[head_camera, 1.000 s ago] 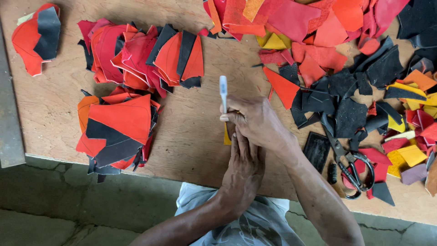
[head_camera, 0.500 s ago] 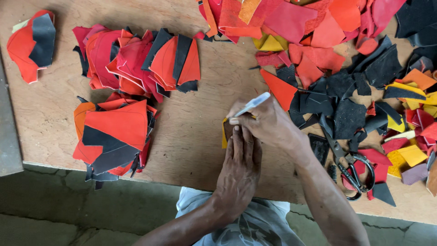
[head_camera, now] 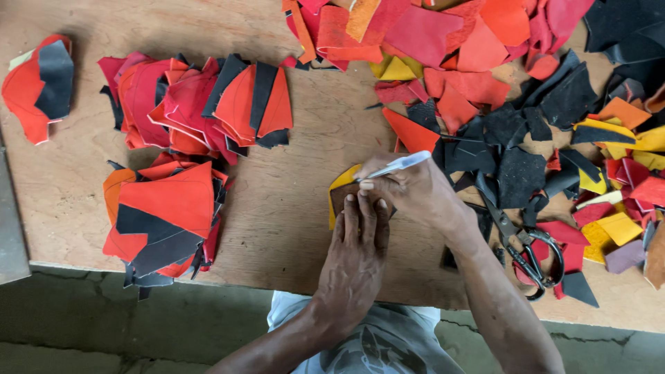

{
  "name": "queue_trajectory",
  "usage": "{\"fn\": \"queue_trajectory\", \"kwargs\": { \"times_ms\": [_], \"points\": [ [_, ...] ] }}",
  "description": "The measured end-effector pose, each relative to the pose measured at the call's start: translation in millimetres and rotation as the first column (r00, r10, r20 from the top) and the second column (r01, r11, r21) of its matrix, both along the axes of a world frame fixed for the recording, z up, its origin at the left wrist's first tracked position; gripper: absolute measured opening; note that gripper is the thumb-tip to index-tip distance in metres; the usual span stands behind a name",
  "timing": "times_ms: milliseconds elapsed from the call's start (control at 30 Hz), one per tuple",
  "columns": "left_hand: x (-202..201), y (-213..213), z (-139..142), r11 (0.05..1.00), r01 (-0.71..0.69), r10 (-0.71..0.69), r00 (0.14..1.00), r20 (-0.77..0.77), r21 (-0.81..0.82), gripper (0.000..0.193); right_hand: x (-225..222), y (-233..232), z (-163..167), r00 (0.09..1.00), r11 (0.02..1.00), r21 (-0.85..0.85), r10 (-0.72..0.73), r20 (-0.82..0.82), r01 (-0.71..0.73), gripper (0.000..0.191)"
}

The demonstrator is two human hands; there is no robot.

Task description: The person assembles small leather pieces by tracing a template onto a yellow piece, cutting it with shears, and attaching a black piece. They then use a metal block to press or shape the assembled parts. The process is repeated with red and black pieces.

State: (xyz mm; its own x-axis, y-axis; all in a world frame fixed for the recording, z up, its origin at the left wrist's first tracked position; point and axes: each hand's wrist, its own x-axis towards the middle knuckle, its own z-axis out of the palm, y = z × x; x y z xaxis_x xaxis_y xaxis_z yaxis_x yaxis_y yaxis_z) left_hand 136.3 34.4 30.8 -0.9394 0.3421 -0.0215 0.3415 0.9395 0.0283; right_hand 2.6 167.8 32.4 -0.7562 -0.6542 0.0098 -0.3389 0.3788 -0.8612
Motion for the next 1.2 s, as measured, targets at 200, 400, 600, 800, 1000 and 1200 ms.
{"fn": "queue_trajectory", "kwargs": {
  "times_ms": [200,400,600,800,1000,1200],
  "points": [
    [-3.9,1.2,-1.8,0.997,0.028,-0.023,0.997,0.077,-0.072,0.070,5.7,24.2,1.9,0.987,0.991,0.022,-0.130,0.098,0.129,0.014],
    [-7.9,-1.8,-2.2,0.999,0.037,-0.034,0.993,0.110,-0.029,0.070,11.6,33.9,11.0,0.987,0.988,0.002,-0.154,0.040,0.154,0.018],
    [-9.3,-5.3,-4.4,0.999,-0.002,-0.001,0.997,0.072,0.045,0.064,8.8,31.4,11.8,0.975,0.999,-0.001,-0.043,-0.216,0.044,0.019],
    [-11.4,-7.7,-4.7,0.994,-0.025,0.014,0.994,0.110,0.102,0.068,9.4,33.4,7.9,0.961,0.996,0.044,-0.058,-0.270,0.073,0.019],
    [-13.9,-9.6,-1.1,0.991,-0.040,0.027,0.994,0.106,0.127,0.069,11.7,35.9,6.3,0.984,0.984,-0.045,-0.170,0.062,0.172,0.022],
    [-18.5,-18.3,6.5,0.979,-0.022,0.003,0.995,0.095,0.202,0.065,13.4,39.5,10.1,0.988,0.994,-0.034,-0.111,-0.109,0.108,0.017]
  ]
}}
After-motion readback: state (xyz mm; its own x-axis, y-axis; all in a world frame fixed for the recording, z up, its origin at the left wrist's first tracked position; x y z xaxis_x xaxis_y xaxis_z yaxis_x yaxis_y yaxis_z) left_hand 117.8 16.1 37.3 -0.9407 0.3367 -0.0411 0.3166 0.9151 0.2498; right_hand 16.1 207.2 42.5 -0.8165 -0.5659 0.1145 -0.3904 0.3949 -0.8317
